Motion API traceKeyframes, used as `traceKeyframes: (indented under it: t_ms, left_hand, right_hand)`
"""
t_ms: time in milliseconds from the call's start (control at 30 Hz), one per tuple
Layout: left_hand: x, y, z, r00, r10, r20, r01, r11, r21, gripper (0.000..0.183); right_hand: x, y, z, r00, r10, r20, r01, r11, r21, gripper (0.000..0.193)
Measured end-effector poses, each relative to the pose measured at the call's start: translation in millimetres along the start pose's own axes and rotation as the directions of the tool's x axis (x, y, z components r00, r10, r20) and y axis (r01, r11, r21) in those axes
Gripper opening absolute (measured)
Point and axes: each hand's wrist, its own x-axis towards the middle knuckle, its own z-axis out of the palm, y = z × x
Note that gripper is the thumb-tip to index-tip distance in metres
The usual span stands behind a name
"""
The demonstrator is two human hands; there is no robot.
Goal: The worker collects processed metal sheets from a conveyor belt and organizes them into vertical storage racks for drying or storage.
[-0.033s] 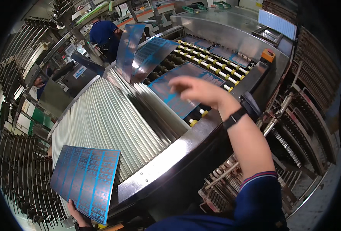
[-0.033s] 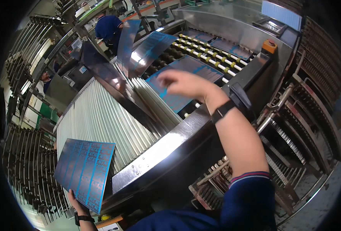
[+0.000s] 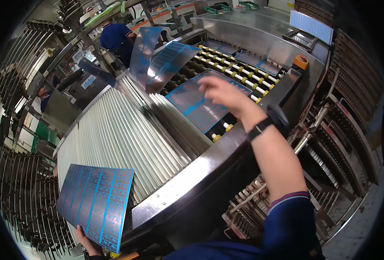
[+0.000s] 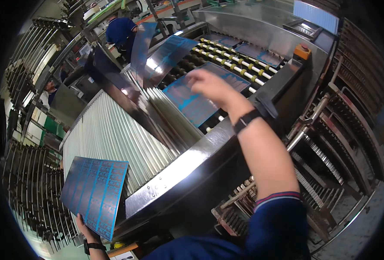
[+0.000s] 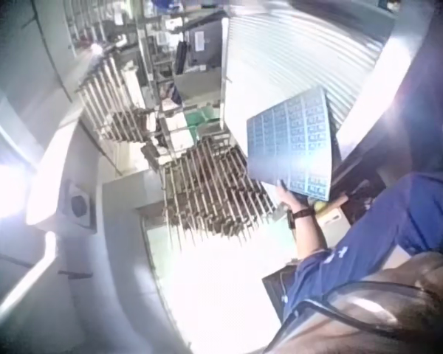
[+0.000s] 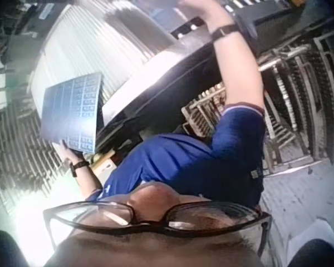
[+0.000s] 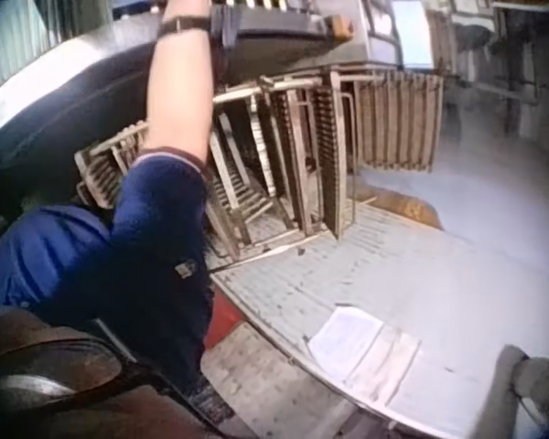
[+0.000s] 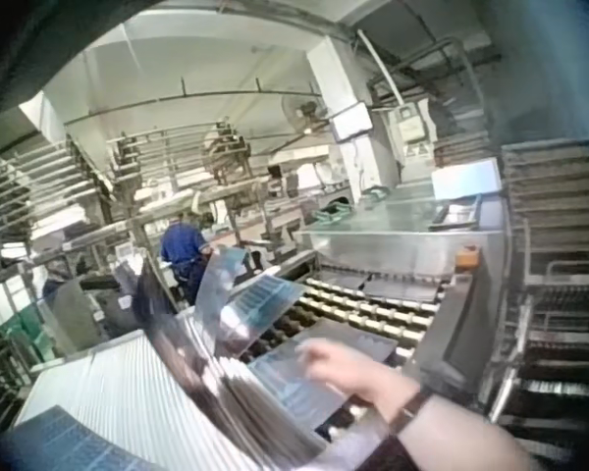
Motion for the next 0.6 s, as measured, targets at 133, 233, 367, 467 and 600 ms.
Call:
traceKeyframes:
  t_ms: [133,233,367,467,600]
  left_hand:
    - [2.4,-1.7,5.5,0.998,-0.062,-0.032,0.063,0.997,0.043,0.056]
    - [-4.8,5.5,11.8,0.999,-0.045,-0.024,0.047,0.997,0.058,0.055]
    - [-2.9,6.0,10.3,0.995,-0.081,-0.05,0.083,0.996,0.035,0.053]
    - [-0.2,7.3,6.2,0.998,-0.047,-0.036,0.049,0.998,0.05,0.053]
    - [12.6,-3.7,-6.1,0.995,-0.056,-0.086,0.071,0.98,0.183,0.055]
  right_hand:
    - [45.7,63.6,-10.8,0.451,0.339,-0.826,-0.574,0.819,0.022,0.068]
    - [61.0,76.1,2.2,0.247,0.695,-0.675,-0.6,0.657,0.456,0.079]
    - [59.5,77.4,-2.3,0.255,0.729,-0.635,-0.497,0.662,0.561,0.08]
    - [62.7,91.0,-5.4,0.227,0.639,-0.735,-0.358,0.756,0.548,0.063]
    - [78.9,122.8,-33.3,0.685,0.099,-0.722,0.04,0.984,0.173,0.029]
